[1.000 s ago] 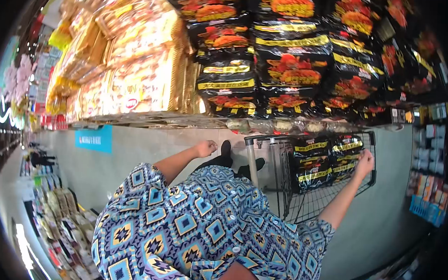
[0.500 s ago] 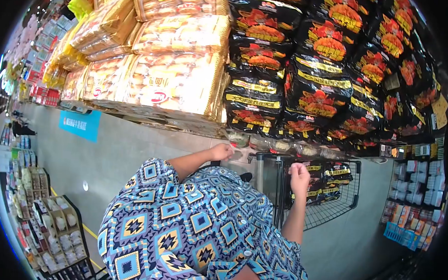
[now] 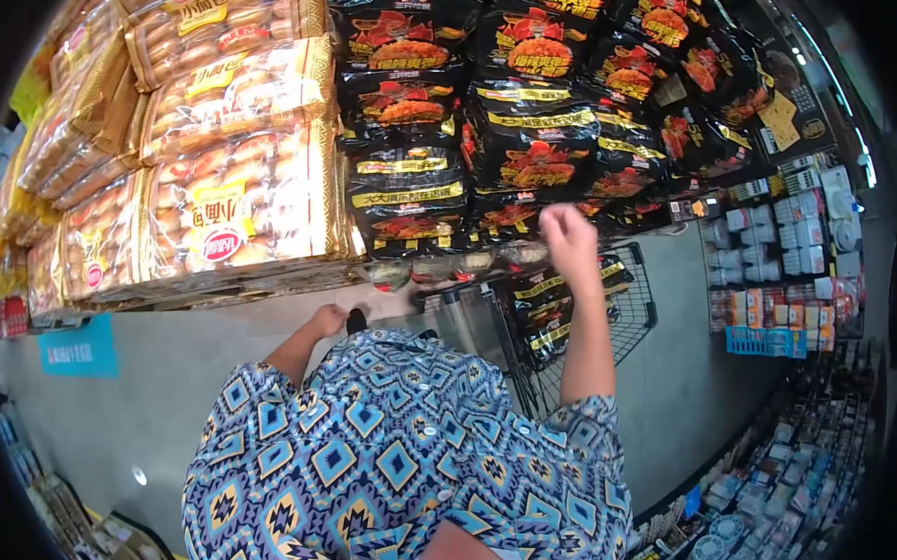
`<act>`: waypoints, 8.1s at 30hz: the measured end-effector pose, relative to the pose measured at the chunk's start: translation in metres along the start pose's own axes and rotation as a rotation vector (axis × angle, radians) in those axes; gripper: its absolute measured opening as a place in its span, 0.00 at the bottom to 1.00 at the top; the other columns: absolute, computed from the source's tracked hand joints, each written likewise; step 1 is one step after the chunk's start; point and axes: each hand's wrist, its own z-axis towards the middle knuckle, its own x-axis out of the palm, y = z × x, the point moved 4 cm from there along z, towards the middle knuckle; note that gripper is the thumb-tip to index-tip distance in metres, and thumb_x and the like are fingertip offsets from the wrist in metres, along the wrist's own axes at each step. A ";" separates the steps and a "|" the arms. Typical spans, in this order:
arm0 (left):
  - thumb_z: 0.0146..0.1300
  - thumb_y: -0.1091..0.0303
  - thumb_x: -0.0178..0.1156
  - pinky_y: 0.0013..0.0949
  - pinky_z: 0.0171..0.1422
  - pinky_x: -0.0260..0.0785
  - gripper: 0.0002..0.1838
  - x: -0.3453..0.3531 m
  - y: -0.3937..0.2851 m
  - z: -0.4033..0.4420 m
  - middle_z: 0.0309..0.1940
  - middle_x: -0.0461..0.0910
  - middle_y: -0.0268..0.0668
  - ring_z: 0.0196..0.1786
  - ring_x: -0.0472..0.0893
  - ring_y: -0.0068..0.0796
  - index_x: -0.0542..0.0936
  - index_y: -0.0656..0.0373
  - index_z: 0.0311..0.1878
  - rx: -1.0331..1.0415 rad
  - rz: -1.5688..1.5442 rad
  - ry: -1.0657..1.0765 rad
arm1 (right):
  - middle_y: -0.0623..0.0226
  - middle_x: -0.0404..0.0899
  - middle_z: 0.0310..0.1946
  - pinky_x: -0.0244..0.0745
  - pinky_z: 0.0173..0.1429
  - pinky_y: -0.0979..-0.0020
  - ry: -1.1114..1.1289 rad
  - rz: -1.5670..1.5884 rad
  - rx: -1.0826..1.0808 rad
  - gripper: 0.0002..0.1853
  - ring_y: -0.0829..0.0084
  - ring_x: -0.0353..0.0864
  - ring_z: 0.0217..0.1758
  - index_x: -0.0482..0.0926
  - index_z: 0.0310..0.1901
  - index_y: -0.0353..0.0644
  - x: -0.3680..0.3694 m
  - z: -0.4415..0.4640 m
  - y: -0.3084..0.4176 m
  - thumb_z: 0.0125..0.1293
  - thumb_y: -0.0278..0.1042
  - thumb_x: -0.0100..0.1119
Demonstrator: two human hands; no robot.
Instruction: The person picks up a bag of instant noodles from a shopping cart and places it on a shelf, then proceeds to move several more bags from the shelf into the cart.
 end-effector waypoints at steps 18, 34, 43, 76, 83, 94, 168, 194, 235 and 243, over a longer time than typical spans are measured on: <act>0.67 0.66 0.56 0.31 0.27 0.74 0.12 -0.009 0.025 -0.030 0.29 0.81 0.39 0.24 0.79 0.28 0.79 0.64 0.46 -0.203 -0.405 -0.086 | 0.68 0.82 0.33 0.74 0.51 0.63 0.291 -1.124 -0.761 0.04 0.65 0.79 0.43 0.84 0.31 0.46 0.017 0.187 0.066 0.59 0.33 0.60; 0.65 0.63 0.56 0.33 0.23 0.72 0.14 0.005 0.126 -0.035 0.28 0.80 0.37 0.23 0.79 0.29 0.82 0.61 0.47 -0.303 -0.271 -0.068 | 0.54 0.83 0.38 0.78 0.47 0.55 0.116 -0.887 -0.614 0.09 0.52 0.83 0.44 0.74 0.44 0.40 0.016 0.187 0.066 0.66 0.28 0.47; 0.62 0.58 0.53 0.41 0.41 0.78 0.18 -0.007 0.096 -0.018 0.26 0.84 0.48 0.29 0.85 0.43 0.84 0.63 0.36 -0.173 -0.090 -0.199 | 0.56 0.79 0.37 0.74 0.50 0.56 0.158 -0.924 -0.563 0.04 0.54 0.78 0.46 0.74 0.39 0.39 0.017 0.187 0.060 0.66 0.29 0.52; 0.76 0.48 0.33 0.53 0.78 0.55 0.31 0.029 -0.406 -0.118 0.71 0.67 0.44 0.72 0.68 0.46 0.65 0.57 0.73 0.385 -1.716 1.139 | 0.53 0.79 0.26 0.73 0.36 0.64 0.073 -0.355 -0.055 0.09 0.61 0.79 0.28 0.79 0.39 0.34 -0.072 -0.017 0.157 0.67 0.33 0.60; 0.75 0.44 0.33 0.54 0.78 0.54 0.33 0.035 -0.427 -0.122 0.72 0.66 0.43 0.72 0.67 0.47 0.64 0.57 0.73 0.338 -1.599 1.015 | 0.55 0.81 0.30 0.73 0.38 0.67 0.033 -0.383 -0.009 0.13 0.70 0.80 0.33 0.79 0.45 0.33 -0.089 -0.040 0.147 0.67 0.35 0.62; 0.76 0.44 0.35 0.53 0.79 0.52 0.33 0.037 -0.451 -0.137 0.72 0.64 0.45 0.73 0.65 0.48 0.61 0.57 0.74 0.387 -1.675 1.507 | 0.52 0.80 0.28 0.75 0.41 0.53 -0.090 -0.502 -0.051 0.13 0.48 0.80 0.35 0.80 0.31 0.38 -0.115 -0.068 0.137 0.67 0.39 0.57; 0.71 0.70 0.56 0.34 0.53 0.76 0.13 0.059 -0.370 -0.164 0.46 0.84 0.47 0.48 0.85 0.39 0.80 0.64 0.55 0.441 0.514 0.460 | 0.55 0.87 0.40 0.82 0.47 0.57 0.196 -0.546 0.787 0.12 0.58 0.88 0.44 0.87 0.37 0.42 -0.029 -0.111 -0.281 0.60 0.34 0.54; 0.69 0.67 0.57 0.38 0.58 0.74 0.14 0.057 -0.350 -0.160 0.48 0.83 0.48 0.51 0.83 0.46 0.80 0.64 0.53 0.414 0.481 0.442 | 0.43 0.78 0.49 0.72 0.59 0.50 -0.435 -0.643 0.920 0.17 0.41 0.76 0.52 0.77 0.46 0.34 -0.114 -0.216 -0.279 0.61 0.37 0.64; 0.72 0.59 0.54 0.27 0.27 0.70 0.15 -0.012 -0.008 -0.119 0.26 0.80 0.36 0.21 0.75 0.22 0.79 0.63 0.47 -0.149 -0.240 -0.063 | 0.36 0.75 0.53 0.67 0.65 0.54 0.494 -0.051 0.608 0.30 0.41 0.72 0.62 0.74 0.52 0.29 0.093 -0.201 -0.209 0.76 0.55 0.39; 0.72 0.60 0.55 0.26 0.33 0.71 0.14 0.003 -0.075 -0.091 0.28 0.79 0.32 0.27 0.76 0.19 0.80 0.63 0.45 0.049 -0.237 0.082 | 0.43 0.81 0.48 0.72 0.60 0.57 0.621 -0.169 0.541 0.28 0.47 0.80 0.55 0.79 0.50 0.33 0.089 -0.190 -0.225 0.72 0.56 0.51</act>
